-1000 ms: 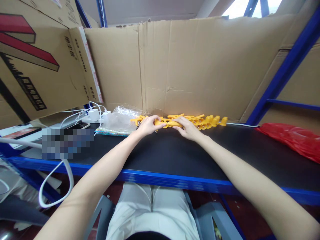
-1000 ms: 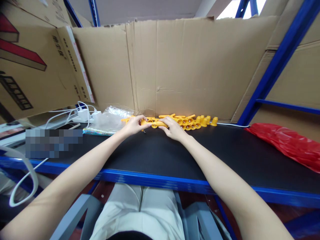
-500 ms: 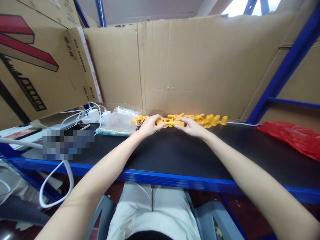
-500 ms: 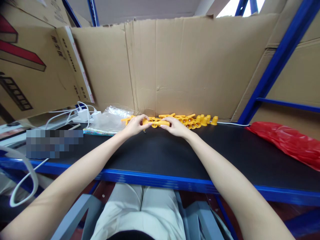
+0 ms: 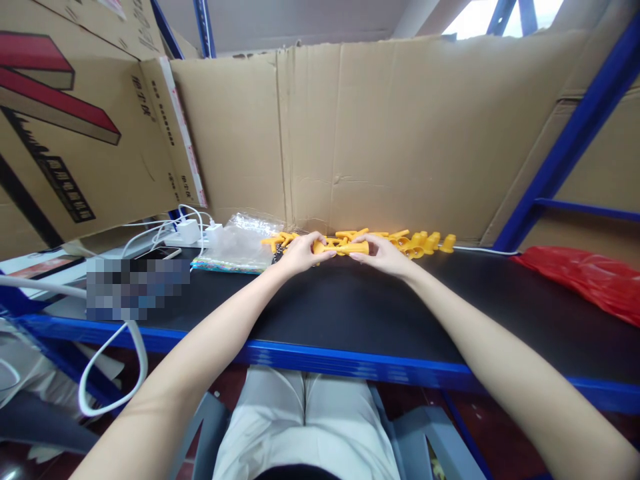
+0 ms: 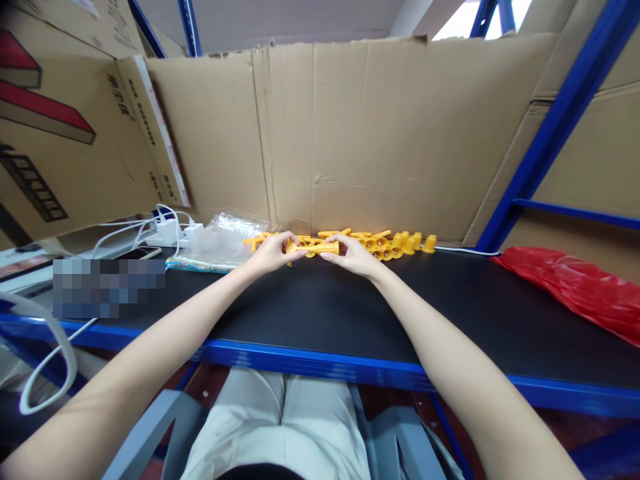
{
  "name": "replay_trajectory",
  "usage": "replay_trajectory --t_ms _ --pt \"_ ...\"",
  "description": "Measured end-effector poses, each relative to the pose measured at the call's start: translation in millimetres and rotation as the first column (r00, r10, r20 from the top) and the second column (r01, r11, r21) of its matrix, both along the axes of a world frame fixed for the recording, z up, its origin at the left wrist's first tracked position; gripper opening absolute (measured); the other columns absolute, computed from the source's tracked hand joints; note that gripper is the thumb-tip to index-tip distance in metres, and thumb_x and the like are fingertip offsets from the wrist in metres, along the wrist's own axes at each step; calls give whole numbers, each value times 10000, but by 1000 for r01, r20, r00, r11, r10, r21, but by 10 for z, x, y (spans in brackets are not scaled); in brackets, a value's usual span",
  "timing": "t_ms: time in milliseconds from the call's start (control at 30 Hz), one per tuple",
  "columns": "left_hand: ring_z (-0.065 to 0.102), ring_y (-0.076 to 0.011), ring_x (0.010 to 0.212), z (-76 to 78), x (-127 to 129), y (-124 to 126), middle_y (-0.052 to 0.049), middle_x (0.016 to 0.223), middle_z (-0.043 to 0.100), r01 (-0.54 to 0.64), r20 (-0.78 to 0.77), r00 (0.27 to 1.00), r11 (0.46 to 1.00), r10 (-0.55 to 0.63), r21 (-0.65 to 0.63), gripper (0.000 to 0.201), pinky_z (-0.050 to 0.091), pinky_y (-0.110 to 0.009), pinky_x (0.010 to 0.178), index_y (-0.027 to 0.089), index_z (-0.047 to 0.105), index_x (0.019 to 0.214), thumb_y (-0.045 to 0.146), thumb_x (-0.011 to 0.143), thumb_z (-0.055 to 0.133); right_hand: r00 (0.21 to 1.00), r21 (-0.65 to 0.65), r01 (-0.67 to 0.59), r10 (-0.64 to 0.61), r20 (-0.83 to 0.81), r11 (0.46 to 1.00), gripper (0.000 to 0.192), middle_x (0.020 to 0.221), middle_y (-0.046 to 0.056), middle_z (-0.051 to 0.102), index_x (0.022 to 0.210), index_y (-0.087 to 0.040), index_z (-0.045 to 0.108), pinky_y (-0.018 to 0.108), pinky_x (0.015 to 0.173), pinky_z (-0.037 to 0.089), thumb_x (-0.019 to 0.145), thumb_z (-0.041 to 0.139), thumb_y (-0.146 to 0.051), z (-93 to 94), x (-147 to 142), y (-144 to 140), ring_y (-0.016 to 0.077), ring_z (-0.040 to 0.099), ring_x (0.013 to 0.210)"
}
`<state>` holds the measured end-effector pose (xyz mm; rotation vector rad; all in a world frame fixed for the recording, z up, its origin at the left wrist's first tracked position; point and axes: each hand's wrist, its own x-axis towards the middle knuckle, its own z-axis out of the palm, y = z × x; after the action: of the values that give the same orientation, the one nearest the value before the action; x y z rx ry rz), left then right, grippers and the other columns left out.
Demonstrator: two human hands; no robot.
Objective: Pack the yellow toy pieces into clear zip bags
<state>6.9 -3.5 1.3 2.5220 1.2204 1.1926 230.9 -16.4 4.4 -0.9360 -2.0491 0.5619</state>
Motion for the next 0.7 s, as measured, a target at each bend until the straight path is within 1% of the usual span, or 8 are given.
replay_trajectory --t_ms 67,100,167,233,400,500,567,700 --pt "365 -73 496 0 -12 8 48 556 433 8 46 999 999 -6 -41 341 278 -199 489 176 551 795 510 725 557 998 97 56 -56 -10 994 361 823 42 615 902 -186 543 305 654 448 682 624 -460 -17 -27 -9 150 566 681" --pt "359 -70 494 0 -18 12 49 554 425 15 64 998 999 -12 -51 346 275 -197 486 175 550 787 517 731 546 996 130 86 -86 -3 988 361 808 40 614 885 -184 544 304 651 444 676 629 -466 -20 -40 -16 152 563 677" --pt "355 -68 494 2 -28 17 50 553 417 26 78 997 998 -21 -55 347 272 -196 485 175 550 779 520 737 537 992 158 123 -126 7 980 353 739 26 597 845 -181 540 289 614 430 672 627 -477 -18 -64 -34 143 540 627" --pt "352 -69 497 8 -36 17 53 548 411 25 68 997 999 -22 -39 342 266 -195 486 178 549 784 516 733 543 992 145 123 -124 -3 982 347 689 14 574 812 -177 535 271 580 411 674 621 -482 -9 -85 -50 131 513 592" --pt "343 -72 497 23 -41 -9 55 544 413 18 21 1000 1000 -18 17 334 258 -196 490 184 547 813 511 747 534 993 37 80 -76 -86 996 351 640 7 544 728 -158 539 243 541 375 663 625 -492 42 -130 -77 111 480 571" --pt "355 -76 499 25 -26 -33 52 544 427 12 10 1000 1000 -13 24 333 267 -198 499 182 549 828 507 757 525 988 -46 99 -104 -118 994 369 552 -9 495 644 -149 528 224 472 326 649 633 -504 90 -148 -99 84 424 495" --pt "365 -79 501 28 -11 -53 50 543 434 7 9 1000 999 -7 35 334 273 -200 506 181 550 829 507 765 516 978 -144 94 -118 -171 985 379 490 -32 437 604 -153 500 212 419 276 634 648 -501 124 -158 -120 63 365 437" --pt "395 -85 523 45 14 -95 39 573 468 -3 3 1000 996 3 86 320 291 -201 523 180 549 840 490 763 530 942 -348 -17 -102 -320 937 394 434 -70 326 546 -167 421 191 362 165 626 680 -454 164 -167 -148 23 233 376"
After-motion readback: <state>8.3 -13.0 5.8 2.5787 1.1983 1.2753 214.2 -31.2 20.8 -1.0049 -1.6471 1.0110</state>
